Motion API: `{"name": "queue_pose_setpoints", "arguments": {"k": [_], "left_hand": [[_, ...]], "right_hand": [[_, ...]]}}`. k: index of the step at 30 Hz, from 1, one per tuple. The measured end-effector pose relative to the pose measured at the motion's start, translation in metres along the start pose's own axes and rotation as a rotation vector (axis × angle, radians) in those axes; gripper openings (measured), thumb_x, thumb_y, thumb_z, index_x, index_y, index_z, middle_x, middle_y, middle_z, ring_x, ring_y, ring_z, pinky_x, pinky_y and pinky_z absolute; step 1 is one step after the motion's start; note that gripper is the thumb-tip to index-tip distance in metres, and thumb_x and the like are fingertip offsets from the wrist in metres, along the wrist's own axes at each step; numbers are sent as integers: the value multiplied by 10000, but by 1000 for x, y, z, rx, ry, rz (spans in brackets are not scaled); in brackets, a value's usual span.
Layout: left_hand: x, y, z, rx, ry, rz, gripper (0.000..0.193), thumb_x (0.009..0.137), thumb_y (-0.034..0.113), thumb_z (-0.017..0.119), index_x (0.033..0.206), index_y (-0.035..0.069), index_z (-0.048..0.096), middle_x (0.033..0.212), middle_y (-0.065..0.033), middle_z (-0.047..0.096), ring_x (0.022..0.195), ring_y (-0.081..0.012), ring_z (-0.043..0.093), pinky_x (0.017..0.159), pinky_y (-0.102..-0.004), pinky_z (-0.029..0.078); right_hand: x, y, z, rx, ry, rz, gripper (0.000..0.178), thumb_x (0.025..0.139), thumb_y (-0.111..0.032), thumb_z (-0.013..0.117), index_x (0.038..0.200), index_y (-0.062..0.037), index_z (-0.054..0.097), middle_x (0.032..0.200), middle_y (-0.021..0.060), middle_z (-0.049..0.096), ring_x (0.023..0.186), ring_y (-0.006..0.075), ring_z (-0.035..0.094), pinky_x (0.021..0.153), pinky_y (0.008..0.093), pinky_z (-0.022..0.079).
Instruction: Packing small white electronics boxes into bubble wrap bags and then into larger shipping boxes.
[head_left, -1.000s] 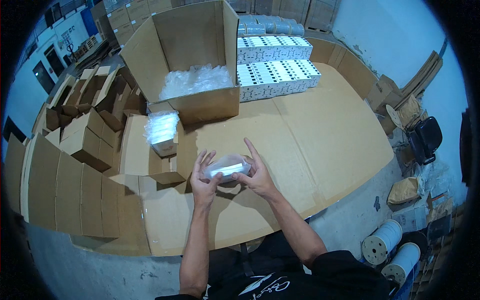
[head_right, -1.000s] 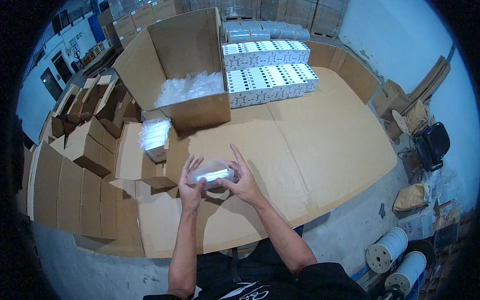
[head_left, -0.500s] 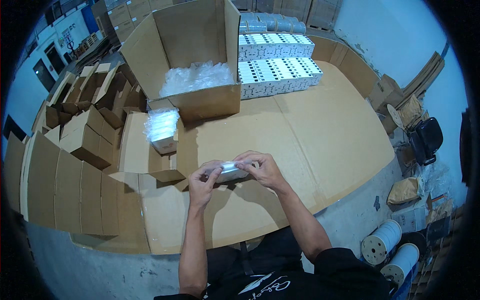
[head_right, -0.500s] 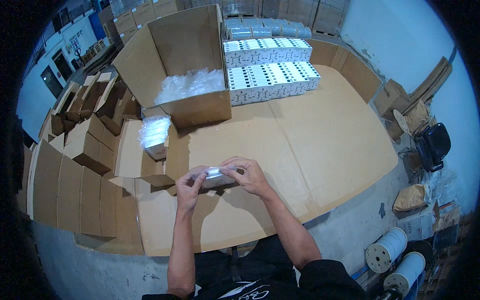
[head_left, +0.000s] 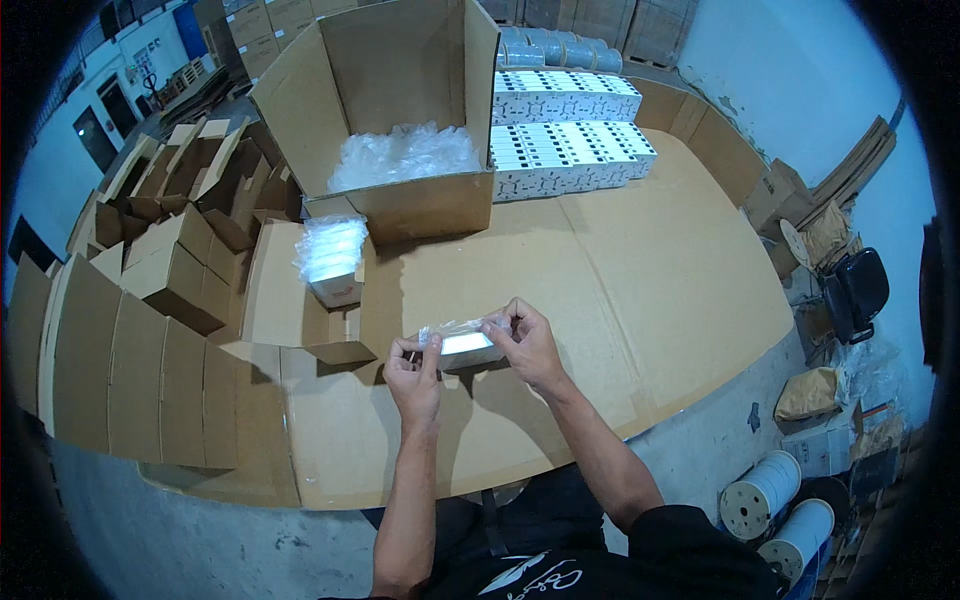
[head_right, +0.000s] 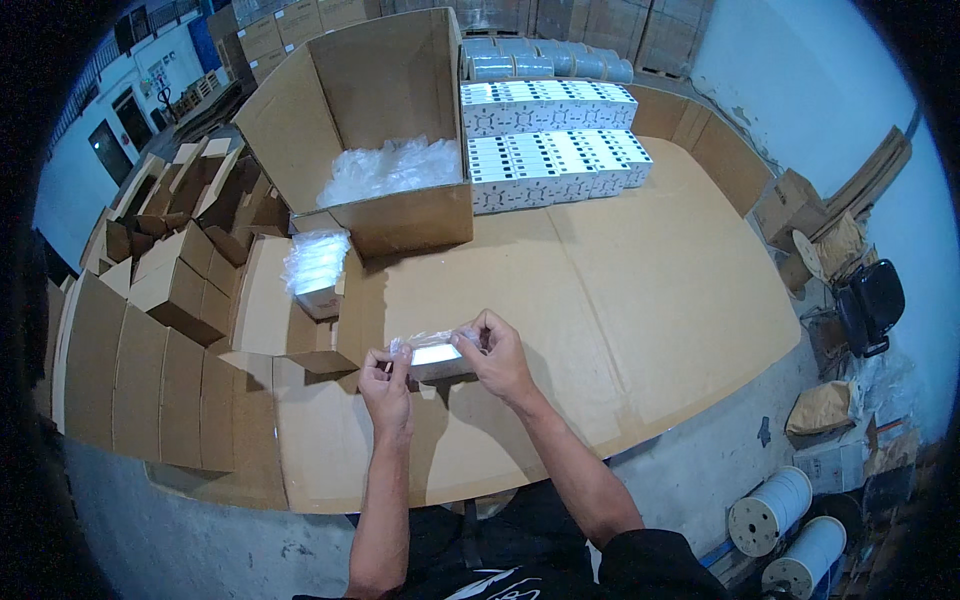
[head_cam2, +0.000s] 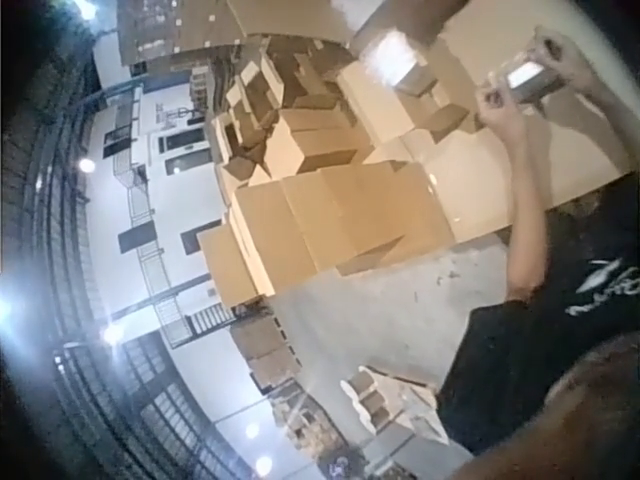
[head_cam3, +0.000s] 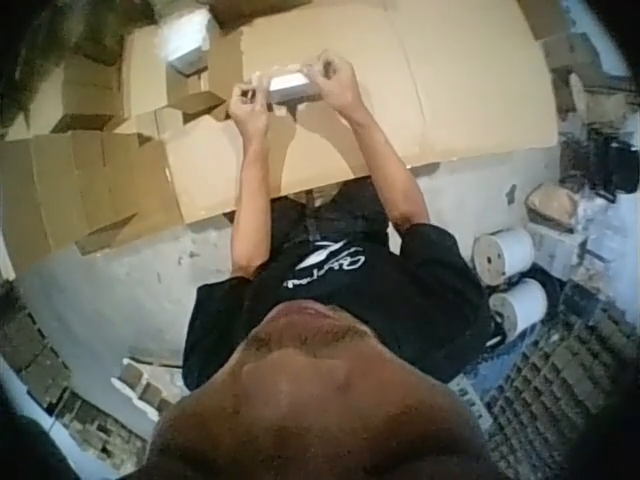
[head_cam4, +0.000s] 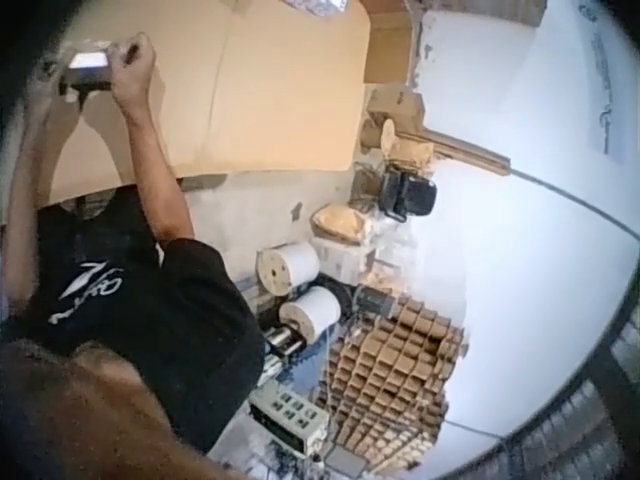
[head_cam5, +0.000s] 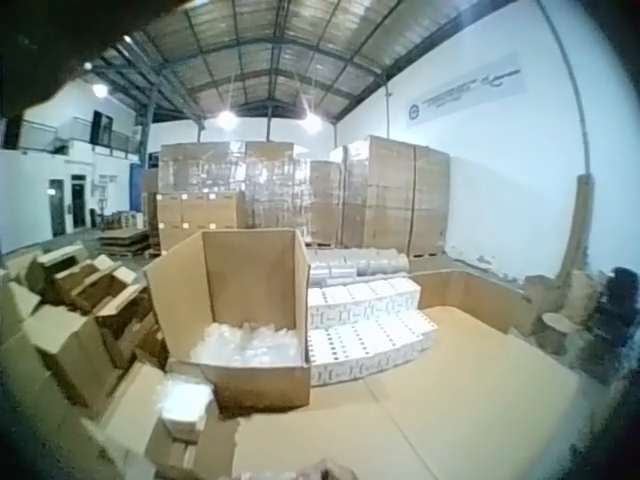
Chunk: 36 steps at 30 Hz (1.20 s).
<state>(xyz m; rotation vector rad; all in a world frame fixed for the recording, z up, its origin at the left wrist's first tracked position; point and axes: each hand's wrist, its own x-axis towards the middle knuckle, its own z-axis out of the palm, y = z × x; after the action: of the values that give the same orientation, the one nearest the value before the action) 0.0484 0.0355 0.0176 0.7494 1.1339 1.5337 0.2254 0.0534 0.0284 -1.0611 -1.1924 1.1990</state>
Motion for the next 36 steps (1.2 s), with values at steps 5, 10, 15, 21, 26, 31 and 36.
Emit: {"name": "queue_pose_setpoints", "arguments": {"k": [5, 10, 15, 21, 26, 31, 36], "left_hand": [[7, -2, -8, -10, -5, 1, 243, 945, 115, 759, 866, 72, 534, 928, -38, 656, 793, -65, 564, 685, -230, 450], [6, -2, -4, -17, -24, 7, 246, 944, 118, 761, 866, 71, 533, 892, -22, 637, 810, -72, 567, 697, -230, 446], [3, 7, -1, 0, -11, 85, 212, 920, 95, 780, 920, 50, 572, 985, -51, 631, 920, -96, 580, 822, -264, 479], [-7, 27, -1, 808, -52, 1006, 275, 826, 26, 806, 1054, 44, 654, 1021, -69, 665, 1036, -241, 615, 994, -402, 480], [3, 38, -1, 932, -353, 1031, 328, 787, 37, 825, 1090, 60, 702, 1071, -59, 705, 1055, -260, 652, 991, -444, 496], [15, 48, -8, 819, -543, 723, 366, 762, 42, 850, 1095, 33, 699, 1079, -102, 720, 993, -244, 702, 894, -399, 561], [22, 36, -11, 475, -476, 224, 370, 786, 75, 865, 1110, 23, 694, 1032, -88, 747, 939, -163, 719, 791, -322, 602]], "right_hand": [[-4, -20, 13, 160, 152, -142, 169, 941, -63, 704, 1088, -6, 646, 1099, 135, 684, 1086, 181, 619, 935, 354, 509], [-7, -29, -12, -439, -233, -379, 249, 903, -78, 734, 1149, -64, 765, 1221, 100, 704, 1123, 165, 626, 951, 327, 515], [-8, -37, -8, -334, -252, 24, 249, 917, -79, 717, 1160, -72, 769, 1102, 80, 748, 938, 138, 658, 861, 300, 543], [-7, -34, -10, -323, -242, -41, 288, 922, -74, 708, 1208, -63, 744, 1084, 79, 761, 903, 117, 673, 805, 276, 550], [-4, -37, -13, -333, -259, -51, 288, 917, -72, 709, 1202, -36, 737, 1072, 79, 760, 897, 112, 674, 797, 276, 549], [-1, -51, -13, -340, -313, 154, 292, 893, -89, 739, 1181, -39, 741, 1087, 82, 750, 938, 148, 668, 863, 304, 549], [3, -39, -16, -600, -263, -391, 341, 845, -76, 742, 1186, -72, 742, 1148, 78, 740, 1059, 246, 659, 894, 379, 549]]}}
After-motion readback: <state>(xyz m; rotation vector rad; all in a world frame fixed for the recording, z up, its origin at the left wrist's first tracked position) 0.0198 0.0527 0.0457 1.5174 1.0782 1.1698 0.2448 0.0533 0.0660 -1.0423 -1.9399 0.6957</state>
